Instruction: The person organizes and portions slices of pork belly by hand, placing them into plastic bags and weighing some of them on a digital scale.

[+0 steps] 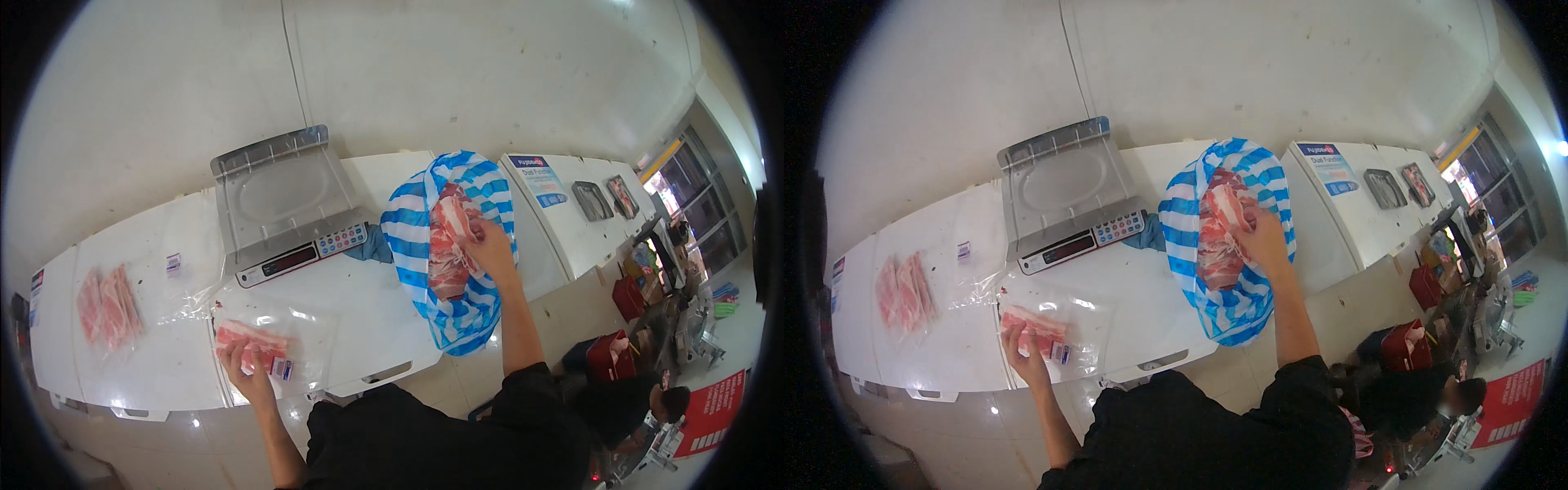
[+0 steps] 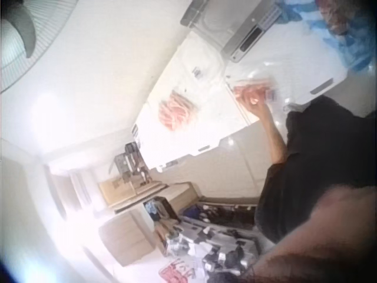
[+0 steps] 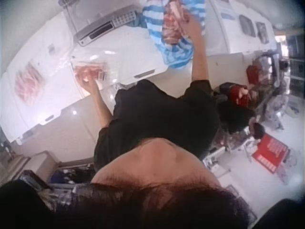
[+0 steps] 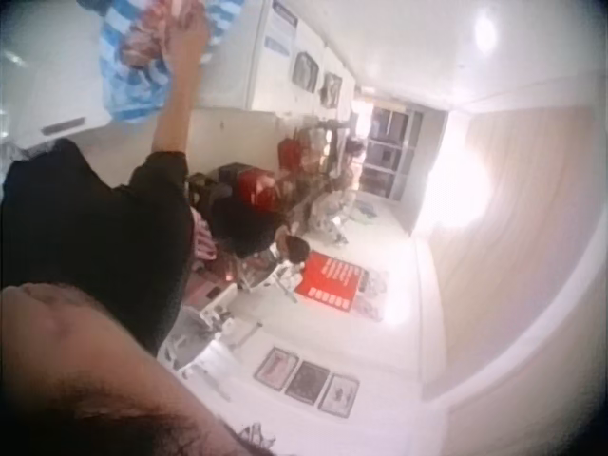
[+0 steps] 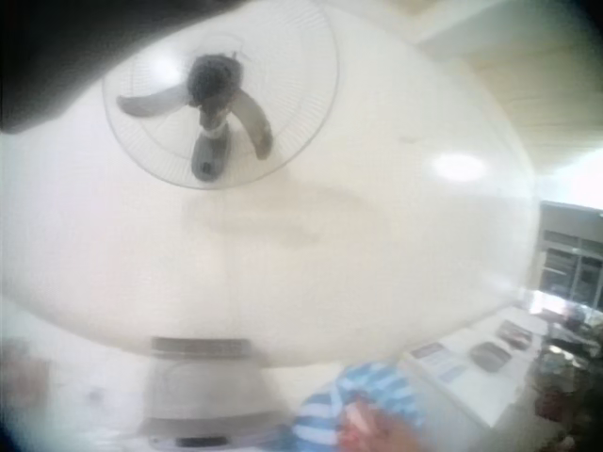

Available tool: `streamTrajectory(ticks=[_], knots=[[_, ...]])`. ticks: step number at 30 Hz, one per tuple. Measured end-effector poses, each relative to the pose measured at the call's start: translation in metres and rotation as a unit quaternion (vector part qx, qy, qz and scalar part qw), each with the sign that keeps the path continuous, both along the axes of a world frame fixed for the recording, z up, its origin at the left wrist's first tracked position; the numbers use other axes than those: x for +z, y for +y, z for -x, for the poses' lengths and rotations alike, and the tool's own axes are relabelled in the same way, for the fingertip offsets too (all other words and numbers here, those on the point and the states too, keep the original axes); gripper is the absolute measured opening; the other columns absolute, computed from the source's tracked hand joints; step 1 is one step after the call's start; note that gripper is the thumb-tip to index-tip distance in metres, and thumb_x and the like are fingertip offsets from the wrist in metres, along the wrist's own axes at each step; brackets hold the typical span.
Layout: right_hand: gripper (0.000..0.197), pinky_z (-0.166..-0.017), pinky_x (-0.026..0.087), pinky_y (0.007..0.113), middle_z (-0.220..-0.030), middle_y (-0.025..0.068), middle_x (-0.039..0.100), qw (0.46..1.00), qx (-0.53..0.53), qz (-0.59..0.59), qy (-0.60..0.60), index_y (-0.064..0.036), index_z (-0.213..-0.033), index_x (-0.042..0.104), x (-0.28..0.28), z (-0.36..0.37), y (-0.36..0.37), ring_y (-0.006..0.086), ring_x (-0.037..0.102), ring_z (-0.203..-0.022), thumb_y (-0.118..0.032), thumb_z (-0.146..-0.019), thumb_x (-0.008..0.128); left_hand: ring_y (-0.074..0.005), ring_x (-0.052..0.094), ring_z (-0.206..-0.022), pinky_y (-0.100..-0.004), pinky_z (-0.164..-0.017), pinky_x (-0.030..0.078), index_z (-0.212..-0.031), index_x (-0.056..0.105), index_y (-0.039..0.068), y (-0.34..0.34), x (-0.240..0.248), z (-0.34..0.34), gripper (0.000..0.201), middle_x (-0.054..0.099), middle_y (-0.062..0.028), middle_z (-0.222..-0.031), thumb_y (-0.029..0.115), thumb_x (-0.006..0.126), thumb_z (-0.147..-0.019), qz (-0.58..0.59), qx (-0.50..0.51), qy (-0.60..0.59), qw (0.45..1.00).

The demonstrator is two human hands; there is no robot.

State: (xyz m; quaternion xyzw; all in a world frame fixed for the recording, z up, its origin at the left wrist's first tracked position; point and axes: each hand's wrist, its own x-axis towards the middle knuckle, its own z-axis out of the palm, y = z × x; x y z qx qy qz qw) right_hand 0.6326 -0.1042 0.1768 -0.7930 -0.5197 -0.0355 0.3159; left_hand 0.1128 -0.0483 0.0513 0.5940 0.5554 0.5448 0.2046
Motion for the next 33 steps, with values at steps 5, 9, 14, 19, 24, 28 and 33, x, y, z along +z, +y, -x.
streamTrajectory(ticks=[5,9,14,19,24,28,33], knots=[[0.050,-0.085,0.057,0.036,-0.107,0.0144,0.075,0.989,0.042,-0.076,0.118,0.0010,-0.127,0.066,-0.009,-0.003,0.005,0.0263,0.072,-0.097,-0.012,-0.083,0.085,-0.0278,0.062,-0.111,-0.0396,-0.101,0.048,-0.106,0.074,-0.002,-0.032,0.005,-0.037,0.015,0.065,-0.0132,-0.112,0.004,0.075,-0.092,0.004,-0.048,-0.059,0.997],[0.037,-0.087,0.058,0.031,-0.109,0.0113,0.076,0.934,0.114,-0.126,0.314,-0.0013,-0.120,0.065,-0.010,-0.018,-0.001,0.0175,0.072,-0.100,0.000,-0.087,0.081,-0.0225,0.065,-0.101,-0.0352,-0.095,0.051,-0.103,0.074,-0.002,-0.046,0.015,-0.075,0.011,0.069,-0.0110,-0.103,-0.001,0.073,-0.092,0.033,-0.116,-0.105,0.987],[0.030,-0.089,0.056,0.026,-0.109,0.0063,0.072,0.840,0.214,-0.205,0.454,-0.0015,-0.118,0.062,0.030,0.026,-0.012,0.0119,0.068,-0.098,0.004,-0.092,0.077,-0.0187,0.068,-0.106,-0.0329,-0.096,0.053,-0.115,0.072,-0.005,-0.060,0.044,-0.134,0.018,0.072,-0.0104,-0.108,0.003,0.071,-0.099,0.132,-0.250,-0.270,0.920],[0.020,-0.091,0.054,0.025,-0.110,0.0050,0.071,0.727,0.286,-0.152,0.605,-0.0020,-0.117,0.062,0.029,0.093,-0.034,0.0115,0.067,-0.100,0.000,-0.099,0.071,-0.0185,0.065,-0.120,-0.0325,-0.104,0.049,-0.148,0.055,-0.003,-0.054,0.106,-0.202,0.045,0.070,-0.0115,-0.128,0.018,0.061,-0.109,0.091,-0.427,-0.399,0.806],[0.019,-0.092,0.054,0.026,-0.108,0.0028,0.070,0.644,0.301,-0.095,0.697,-0.0020,-0.120,0.065,0.003,0.139,-0.036,0.0116,0.066,-0.099,-0.002,-0.102,0.069,-0.0176,0.064,-0.120,-0.0327,-0.104,0.049,-0.148,0.054,-0.003,-0.048,0.094,-0.200,0.047,0.068,-0.0094,-0.133,0.021,0.061,-0.109,0.143,-0.423,-0.419,0.791],[0.019,-0.090,0.058,0.029,-0.113,0.0056,0.072,0.574,0.283,-0.060,0.766,-0.0026,-0.123,0.067,-0.009,0.147,-0.031,0.0143,0.070,-0.101,-0.004,-0.103,0.066,-0.0163,0.064,-0.118,-0.0329,-0.102,0.049,-0.147,0.055,-0.003,-0.049,0.093,-0.193,0.046,0.067,-0.0084,-0.132,0.019,0.062,-0.107,0.152,-0.417,-0.471,0.762],[0.022,-0.087,0.062,0.032,-0.117,0.0079,0.073,0.506,0.254,-0.027,0.824,-0.0031,-0.124,0.068,-0.016,0.146,-0.024,0.0189,0.074,-0.101,-0.008,-0.103,0.067,-0.0168,0.064,-0.118,-0.0334,-0.105,0.048,-0.146,0.055,-0.002,-0.047,0.091,-0.191,0.045,0.067,-0.0079,-0.132,0.013,0.063,-0.104,0.176,-0.408,-0.514,0.734]])
